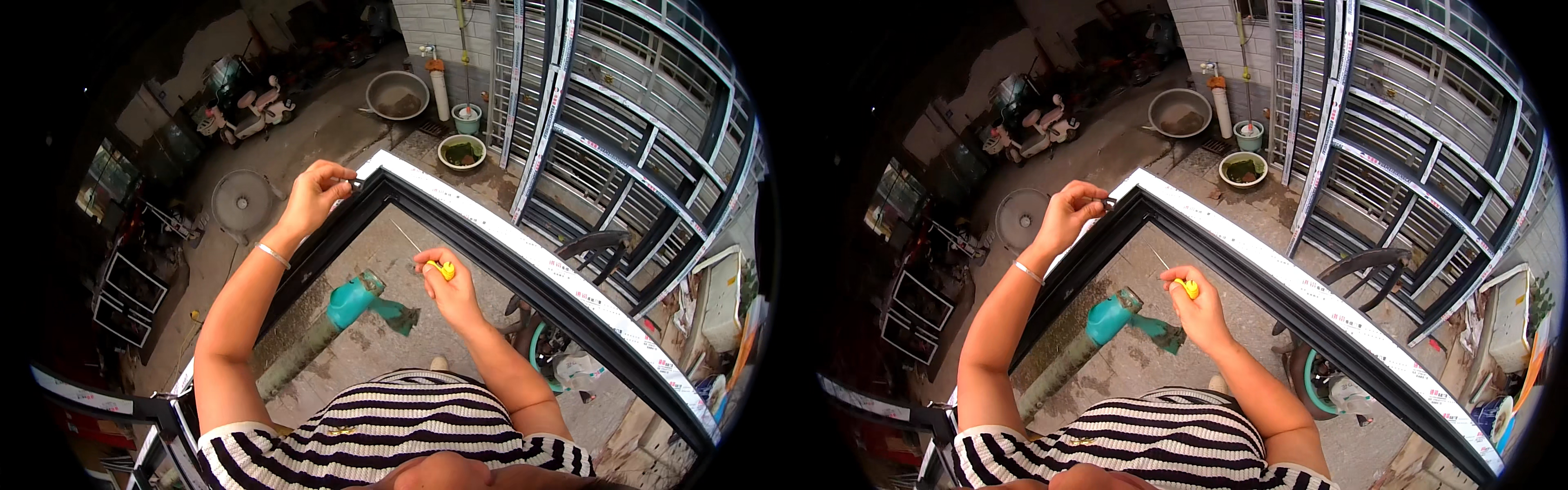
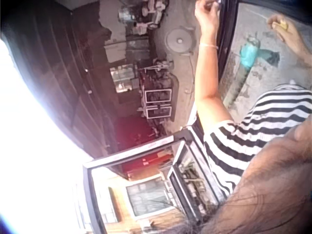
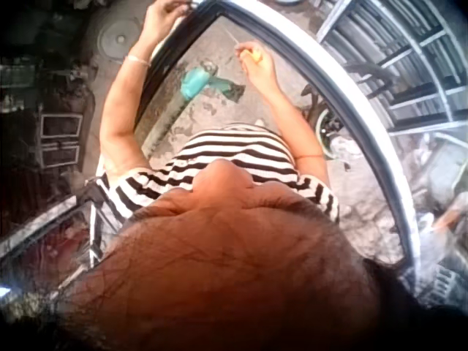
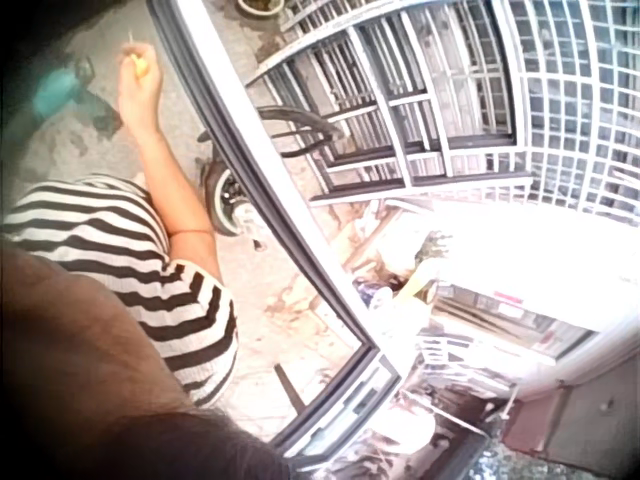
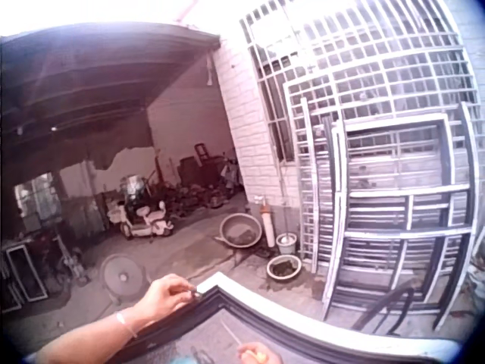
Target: The person inserts a black rubber seal and a small black component into the channel of a white window frame, using a yellow-handled tool to press the seal into place.
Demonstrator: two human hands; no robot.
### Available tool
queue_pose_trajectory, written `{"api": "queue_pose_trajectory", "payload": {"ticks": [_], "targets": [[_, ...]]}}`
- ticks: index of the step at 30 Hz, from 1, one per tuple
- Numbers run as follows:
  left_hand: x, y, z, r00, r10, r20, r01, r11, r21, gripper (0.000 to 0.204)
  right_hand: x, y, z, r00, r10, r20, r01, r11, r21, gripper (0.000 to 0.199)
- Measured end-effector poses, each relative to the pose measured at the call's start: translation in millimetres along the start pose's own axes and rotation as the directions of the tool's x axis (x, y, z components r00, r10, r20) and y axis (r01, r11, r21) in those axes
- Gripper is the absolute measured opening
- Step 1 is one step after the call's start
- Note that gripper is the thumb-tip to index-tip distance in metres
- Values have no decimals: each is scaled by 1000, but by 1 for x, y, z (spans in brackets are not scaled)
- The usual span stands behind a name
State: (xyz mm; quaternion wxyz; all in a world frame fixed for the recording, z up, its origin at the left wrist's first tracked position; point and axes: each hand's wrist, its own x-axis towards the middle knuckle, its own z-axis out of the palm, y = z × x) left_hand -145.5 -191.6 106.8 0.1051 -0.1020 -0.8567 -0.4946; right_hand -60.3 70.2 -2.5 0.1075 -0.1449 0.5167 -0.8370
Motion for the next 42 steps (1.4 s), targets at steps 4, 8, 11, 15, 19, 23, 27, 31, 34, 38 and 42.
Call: {"api": "queue_pose_trajectory", "payload": {"ticks": [4, 8, 11, 15, 19, 23, 27, 31, 34, 38, 42], "targets": [[28, 5, 1, 992, -105, 72, 111, 989, -94, 27, -4, 2, -4, 999, -1, -50, -1, 999, -36, 16], [42, -8, -3, 989, -103, 104, 98, 994, 52, 31, -16, -14, -4, 989, -85, -121, 74, 993, -95, 16], [43, -12, -1, 991, -93, 95, 80, 989, 124, 28, -30, -46, -1, 984, -83, -158, 54, 982, -181, 16], [45, -10, 0, 994, -23, 106, 14, 996, 90, 23, -62, -111, -7, 980, -156, -123, 60, 821, -567, 11], [45, 16, 4, 993, -102, 66, 97, 993, 72, 29, -87, -184, -19, 973, -200, -114, 51, 673, -738, 11], [33, 6, 1, 998, 16, 54, -27, 979, 201, 29, -73, -240, -24, 979, -196, -63, 44, 498, -866, 11], [21, 21, 2, 999, -33, -39, 44, 942, 334, 30, -34, -250, -30, 981, -195, 13, 103, 460, -882, 11], [6, 17, 31, 986, 82, -146, -1, 875, 485, 23, 8, -242, -44, 981, -113, 160, 195, 502, -843, 9], [-7, 0, 52, 921, 319, -224, -70, 700, 710, 22, 38, -236, -46, 968, 6, 250, 203, 568, -798, 8], [-5, -9, 68, 829, 526, -188, -133, 513, 848, 26, 66, -226, -57, 920, -16, 392, 331, 566, -755, 8], [-2, -14, 72, 806, 571, -159, -134, 437, 889, 28, 87, -222, -67, 914, 79, 397, 270, 612, -743, 8]]}}
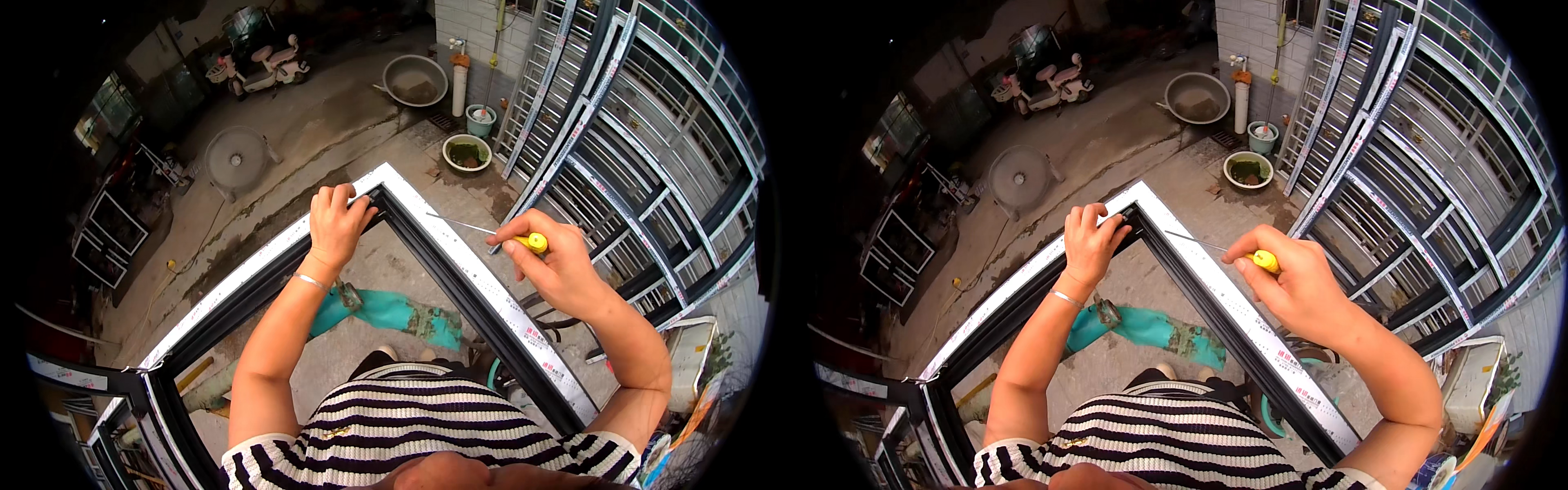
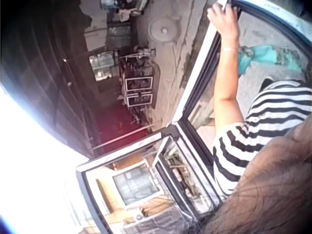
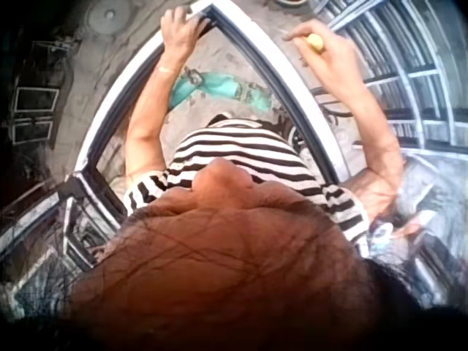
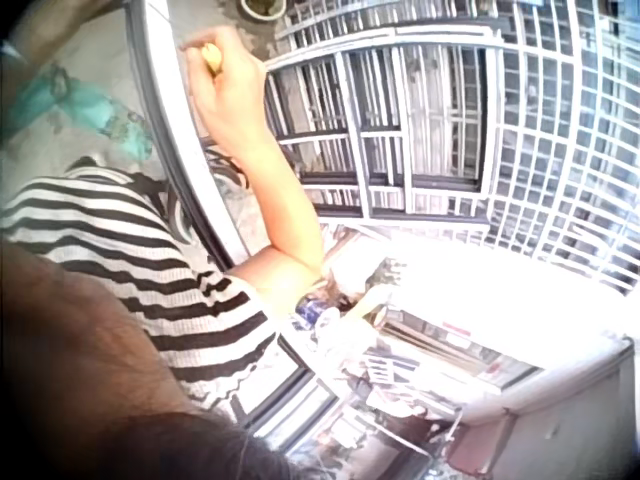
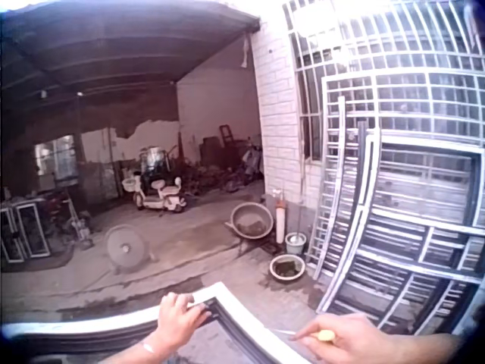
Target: The person inserts a black rubber seal and a small black component into the channel of a white window frame, using a yellow-handled tool to press the seal into place.
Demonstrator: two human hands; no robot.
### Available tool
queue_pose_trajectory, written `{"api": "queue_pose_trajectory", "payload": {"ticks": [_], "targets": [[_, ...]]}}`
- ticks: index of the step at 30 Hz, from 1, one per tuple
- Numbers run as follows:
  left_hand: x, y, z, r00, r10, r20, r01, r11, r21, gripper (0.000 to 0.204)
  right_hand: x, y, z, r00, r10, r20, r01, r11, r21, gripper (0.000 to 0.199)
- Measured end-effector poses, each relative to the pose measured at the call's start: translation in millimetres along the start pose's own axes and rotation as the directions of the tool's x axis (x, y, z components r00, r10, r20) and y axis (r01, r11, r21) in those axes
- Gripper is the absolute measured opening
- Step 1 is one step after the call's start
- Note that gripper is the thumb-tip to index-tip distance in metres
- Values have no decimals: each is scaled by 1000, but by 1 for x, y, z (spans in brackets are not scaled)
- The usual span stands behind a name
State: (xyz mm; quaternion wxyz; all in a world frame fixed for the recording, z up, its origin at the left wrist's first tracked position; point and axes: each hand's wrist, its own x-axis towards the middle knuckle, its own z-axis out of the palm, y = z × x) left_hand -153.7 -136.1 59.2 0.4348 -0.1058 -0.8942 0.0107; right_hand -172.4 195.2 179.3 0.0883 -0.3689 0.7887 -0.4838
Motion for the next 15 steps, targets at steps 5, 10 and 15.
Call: {"api": "queue_pose_trajectory", "payload": {"ticks": [5, 10, 15], "targets": [[2, -4, 9, 1000, 5, -15, -6, 1000, -28, 27, 9, 16, -1, 1000, -20, -3, 20, 994, 109, 9], [10, 3, 7, 1000, -14, 14, 15, 999, -51, 30, 14, 31, -2, 1000, 4, -10, -2, 986, 168, 9], [10, 0, 6, 997, -66, 46, 69, 995, -74, 31, 23, 35, -2, 999, 27, -17, -23, 978, 208, 9]]}}
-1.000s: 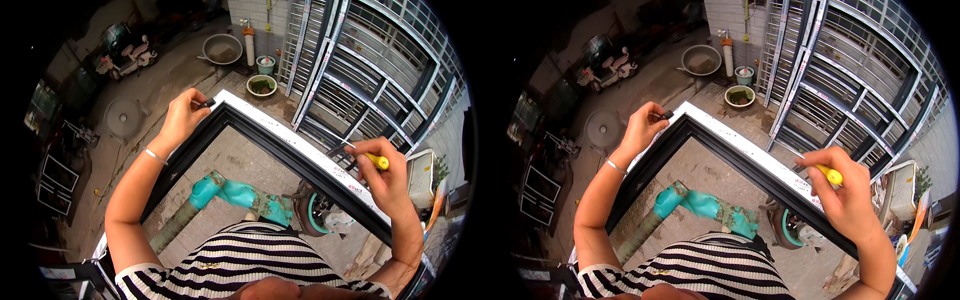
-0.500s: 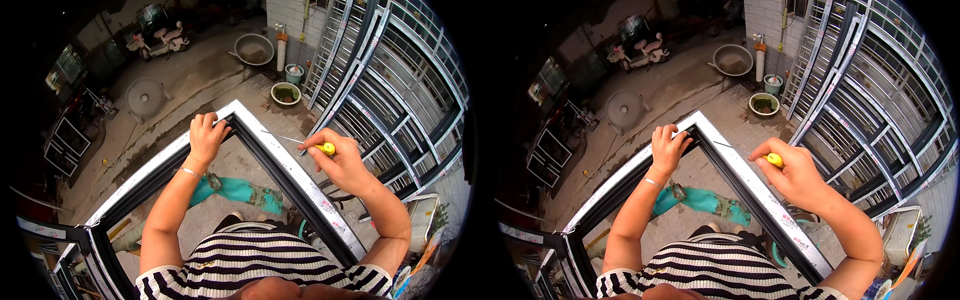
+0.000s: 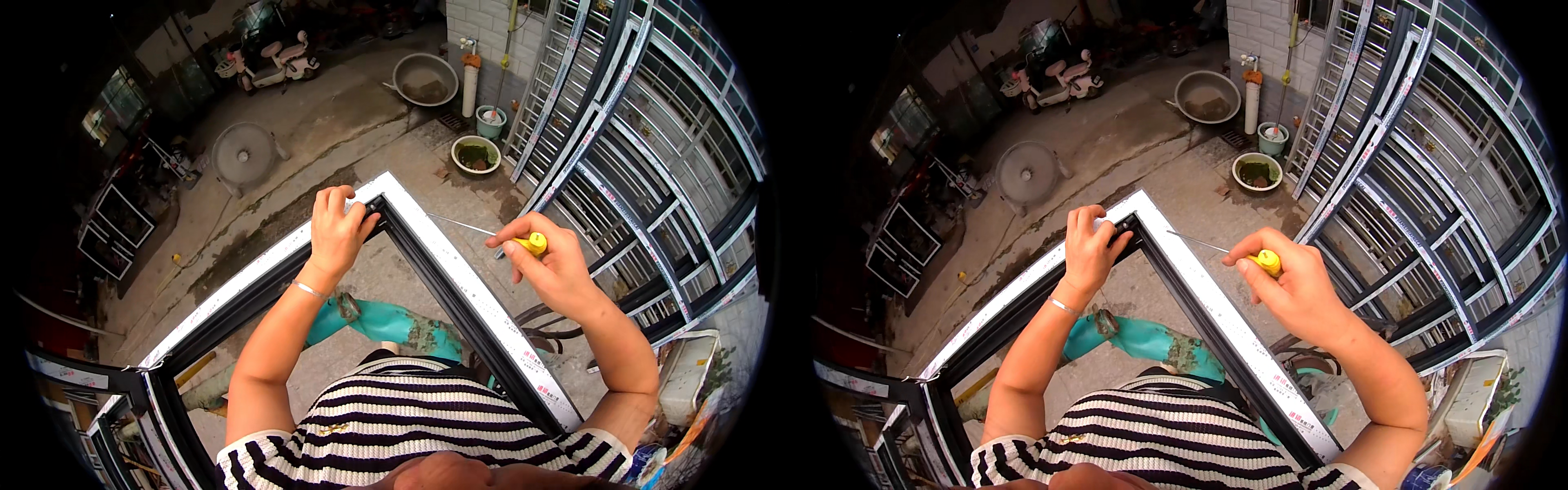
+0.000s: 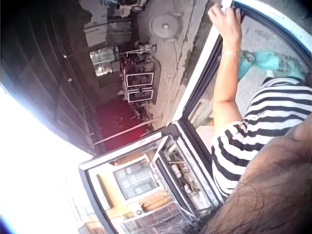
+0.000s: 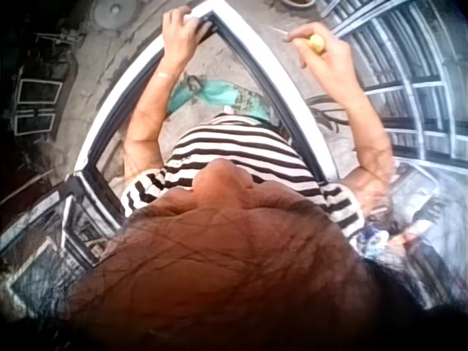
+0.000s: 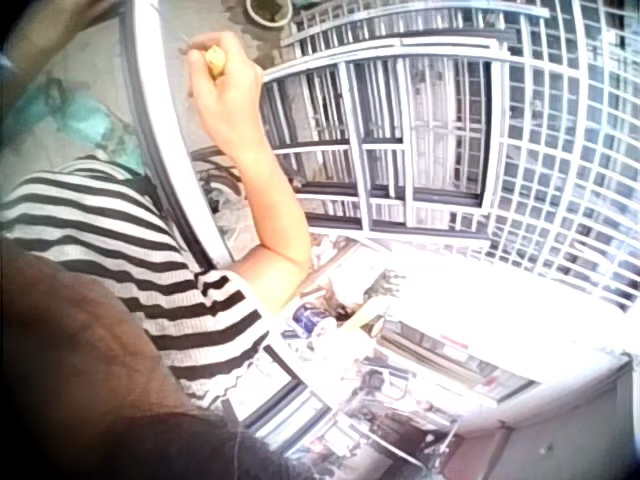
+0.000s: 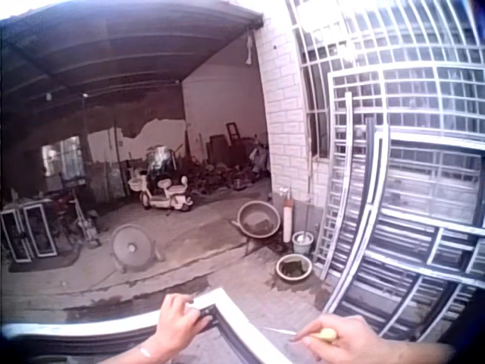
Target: The person inserts a black rubber seal and a small black component into the channel of a white window frame, using a yellow-handled tool to press the seal into place.
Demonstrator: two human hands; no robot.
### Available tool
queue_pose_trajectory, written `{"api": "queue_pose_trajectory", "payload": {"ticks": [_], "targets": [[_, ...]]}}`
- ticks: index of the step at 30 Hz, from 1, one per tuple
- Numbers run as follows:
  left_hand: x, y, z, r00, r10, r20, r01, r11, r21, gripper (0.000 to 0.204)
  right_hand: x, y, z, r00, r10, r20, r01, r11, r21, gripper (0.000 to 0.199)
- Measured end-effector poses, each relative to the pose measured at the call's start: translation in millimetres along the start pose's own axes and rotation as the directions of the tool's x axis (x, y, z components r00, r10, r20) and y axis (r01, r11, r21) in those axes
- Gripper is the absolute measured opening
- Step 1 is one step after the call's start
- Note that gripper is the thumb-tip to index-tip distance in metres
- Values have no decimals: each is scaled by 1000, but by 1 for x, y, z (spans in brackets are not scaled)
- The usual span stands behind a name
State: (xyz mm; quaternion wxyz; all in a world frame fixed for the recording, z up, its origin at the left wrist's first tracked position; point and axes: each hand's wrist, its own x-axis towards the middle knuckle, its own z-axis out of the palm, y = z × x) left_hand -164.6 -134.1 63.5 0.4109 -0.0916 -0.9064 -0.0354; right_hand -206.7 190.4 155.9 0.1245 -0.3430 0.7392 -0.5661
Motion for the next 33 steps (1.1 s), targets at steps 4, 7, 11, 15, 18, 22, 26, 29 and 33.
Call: {"api": "queue_pose_trajectory", "payload": {"ticks": [4, 7, 11, 15, 18, 22, 26, 29, 33], "targets": [[-1, 2, 3, 994, -103, 29, 105, 993, -59, 33, 8, 0, 1, 1000, 3, -5, -3, 1000, 2, 9], [0, -1, 3, 989, -141, 32, 143, 989, -48, 35, 16, 1, 4, 1000, -3, -6, 3, 1000, 3, 10], [4, 2, -3, 980, -196, 42, 196, 981, -4, 38, 29, -2, 8, 1000, -19, 2, 19, 999, -33, 9], [-1, -4, 0, 938, -253, 236, 229, 965, 128, 50, 44, -5, 15, 999, -35, -25, 33, 997, -67, 9], [-3, -7, 4, 936, -235, 261, 190, 964, 188, 56, 63, -13, 15, 990, -111, 84, 131, 947, -293, 14], [-2, -7, 6, 938, -232, 258, 174, 958, 229, 58, 100, -16, 18, 857, -459, 234, 514, 740, -434, 22], [0, -5, 5, 909, -272, 317, 202, 950, 237, 57, 127, -25, 36, 833, -511, 212, 546, 701, -458, 18], [-1, -6, 2, 908, -273, 317, 204, 950, 235, 57, 139, -38, 43, 864, -418, 280, 501, 771, -394, 16], [1, -6, -1, 908, -263, 326, 201, 957, 211, 57, 149, -36, 51, 863, -424, 275, 502, 783, -368, 15]]}}
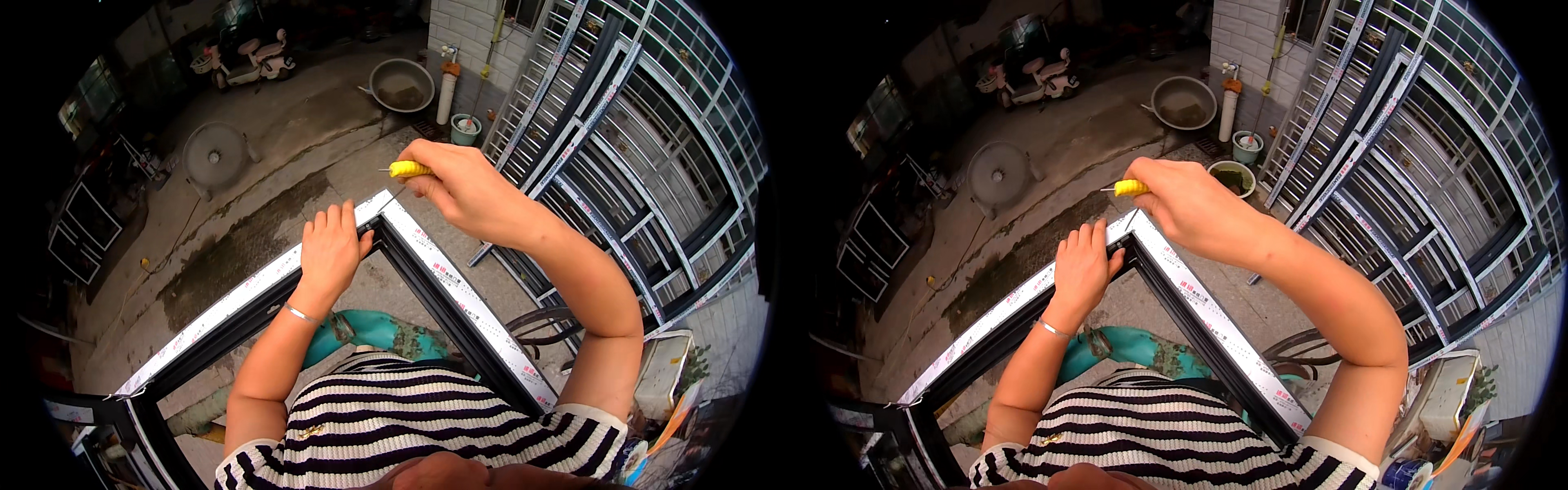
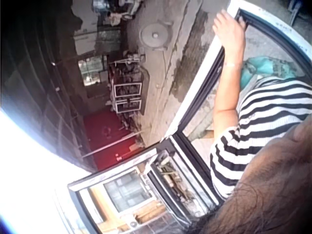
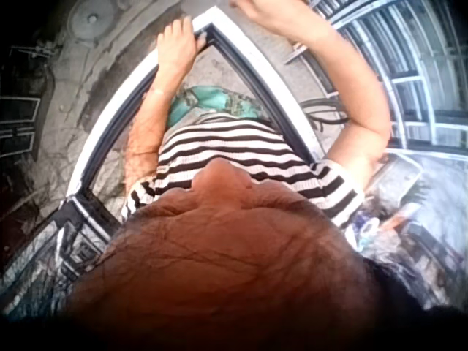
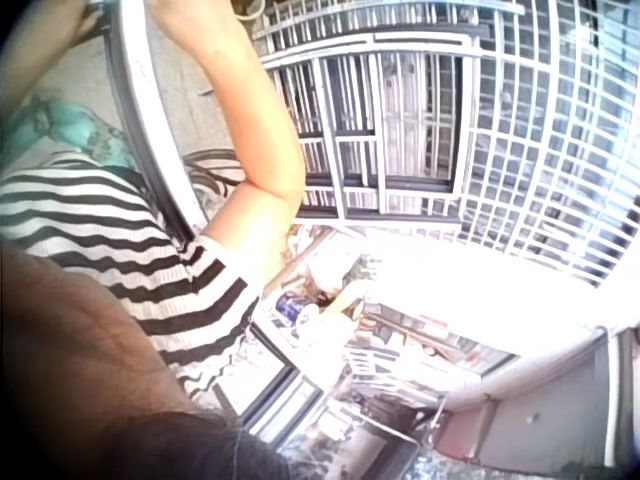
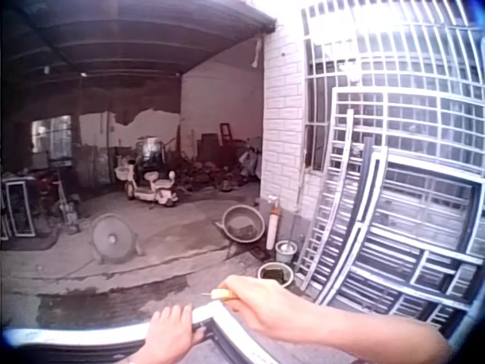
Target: The person inserts a black rubber seal and a small black component into the channel of a white window frame, using a yellow-handled tool to press the seal into place.
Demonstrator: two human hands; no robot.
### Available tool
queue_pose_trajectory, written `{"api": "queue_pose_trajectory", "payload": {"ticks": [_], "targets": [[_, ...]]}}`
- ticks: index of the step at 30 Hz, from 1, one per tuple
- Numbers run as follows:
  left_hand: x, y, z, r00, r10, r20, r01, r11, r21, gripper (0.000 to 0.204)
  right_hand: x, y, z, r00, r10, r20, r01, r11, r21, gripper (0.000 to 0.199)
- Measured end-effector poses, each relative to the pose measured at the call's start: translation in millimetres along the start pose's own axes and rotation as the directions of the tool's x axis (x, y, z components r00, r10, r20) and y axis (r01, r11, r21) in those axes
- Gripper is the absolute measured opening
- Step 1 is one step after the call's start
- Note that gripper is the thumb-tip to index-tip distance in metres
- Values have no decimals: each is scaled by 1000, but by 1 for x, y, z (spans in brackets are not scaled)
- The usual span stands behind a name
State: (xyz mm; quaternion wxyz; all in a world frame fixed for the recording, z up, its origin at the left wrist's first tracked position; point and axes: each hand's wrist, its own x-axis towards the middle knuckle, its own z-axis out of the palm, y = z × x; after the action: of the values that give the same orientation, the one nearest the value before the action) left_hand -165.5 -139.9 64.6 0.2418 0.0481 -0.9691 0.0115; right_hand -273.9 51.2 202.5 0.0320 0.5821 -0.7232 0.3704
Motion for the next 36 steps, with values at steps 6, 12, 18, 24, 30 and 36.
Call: {"api": "queue_pose_trajectory", "payload": {"ticks": [6, 12, 18, 24, 30, 36], "targets": [[1, -1, 0, 1000, 8, 3, -8, 1000, -5, 56, 8, 7, 16, 997, -59, 49, 61, 998, -29, 16], [1, -2, 0, 1000, 9, -2, -9, 1000, -28, 54, 22, 15, 26, 991, -112, 70, 115, 992, -49, 16], [0, -2, 0, 1000, -2, -2, 2, 999, -47, 53, 29, 13, 26, 987, -115, 109, 119, 992, -32, 15], [1, -3, -3, 1000, -12, -8, 11, 996, -86, 51, 36, 13, 29, 980, -101, 170, 103, 995, -2, 16], [0, -3, -1, 1000, -16, -8, 16, 997, -80, 52, 40, 16, 30, 980, -96, 174, 99, 995, -8, 18], [0, -3, -2, 1000, -23, -5, 23, 997, -78, 52, 45, 19, 28, 978, -50, 203, 51, 999, 2, 20]]}}
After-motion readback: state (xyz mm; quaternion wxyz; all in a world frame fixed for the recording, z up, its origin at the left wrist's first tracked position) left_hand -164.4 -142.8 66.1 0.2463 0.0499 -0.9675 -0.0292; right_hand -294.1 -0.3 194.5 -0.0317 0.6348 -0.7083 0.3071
